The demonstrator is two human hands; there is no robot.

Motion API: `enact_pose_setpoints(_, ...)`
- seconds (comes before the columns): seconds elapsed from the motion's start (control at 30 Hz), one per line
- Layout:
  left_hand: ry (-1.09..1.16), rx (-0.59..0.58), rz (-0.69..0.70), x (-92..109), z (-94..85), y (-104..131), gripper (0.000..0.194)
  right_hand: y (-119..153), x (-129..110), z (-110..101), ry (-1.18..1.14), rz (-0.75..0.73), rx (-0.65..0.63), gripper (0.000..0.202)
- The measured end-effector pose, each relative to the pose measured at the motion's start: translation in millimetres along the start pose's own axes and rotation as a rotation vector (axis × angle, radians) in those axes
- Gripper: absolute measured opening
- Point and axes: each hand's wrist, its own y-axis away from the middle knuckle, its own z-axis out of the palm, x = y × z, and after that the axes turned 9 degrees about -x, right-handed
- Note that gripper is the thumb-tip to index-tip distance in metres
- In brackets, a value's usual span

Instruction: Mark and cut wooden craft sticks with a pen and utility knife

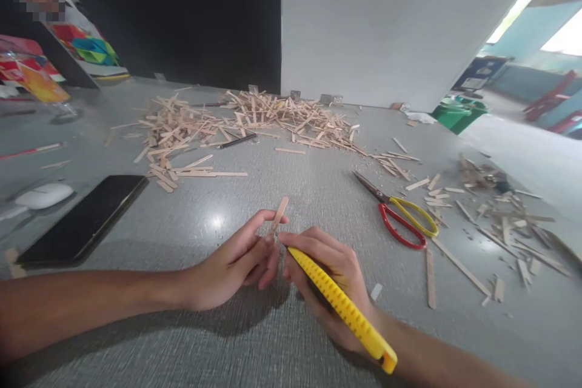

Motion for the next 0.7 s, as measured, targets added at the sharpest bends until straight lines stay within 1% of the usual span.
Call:
enact_pose_setpoints(0.07, 0.008, 0.004, 0.015, -0.2, 0.3, -0.3, 0.027, -0.3, -0.7, -0.2, 0.010, 0.001, 0.002, 0.031)
enact_pose_setpoints(0.17, -0.029, 0.030, 0.021, -0.4, 0.8, -1.3, 0.026, -0.2, -1.9, 0.8, -0.063, 0.122, 0.070, 0.019)
enact_pose_setpoints(0.2, -0.053, 0.049, 0.024, -0.5, 0.9, -1.8, 0.027, -0.4, -1.6, 1.5, -0.102, 0.155, 0.111, 0.018)
enact_pose_setpoints(0.27, -0.113, 0.083, 0.027, -0.7, 0.9, -2.6, 0.032, -0.9, 0.5, 3.2, -0.158, 0.195, 0.238, 0.022)
enact_pose_setpoints(0.33, -0.168, 0.072, 0.023, -0.7, 0.7, -2.5, 0.038, -1.3, 3.8, 4.6, -0.159, 0.225, 0.340, 0.026)
enact_pose_setpoints(0.4, -0.223, 0.024, 0.016, 0.0, 0.4, -1.6, 0.040, -0.5, 6.9, 5.1, -0.150, 0.253, 0.330, 0.028)
enact_pose_setpoints(0.47, -0.278, -0.022, 0.015, 1.2, 0.2, -0.3, 0.042, 1.8, 8.8, 5.4, -0.156, 0.254, 0.244, 0.026)
enact_pose_setpoints(0.53, -0.339, -0.031, 0.023, 2.0, 0.4, 1.0, 0.043, 4.3, 9.1, 5.9, -0.169, 0.239, 0.191, 0.021)
enact_pose_setpoints(0.6, -0.395, 0.012, 0.041, 1.5, 1.2, 2.0, 0.036, 5.3, 8.2, 6.7, -0.177, 0.250, 0.193, 0.016)
enact_pose_setpoints(0.67, -0.510, 0.097, 0.108, -1.1, 2.7, 3.1, 0.026, 4.1, 6.4, 7.1, -0.201, 0.283, 0.218, 0.015)
enact_pose_setpoints(0.7, -0.581, 0.138, 0.154, -3.1, 3.7, 3.7, 0.024, 2.7, 5.1, 6.8, -0.221, 0.309, 0.228, 0.015)
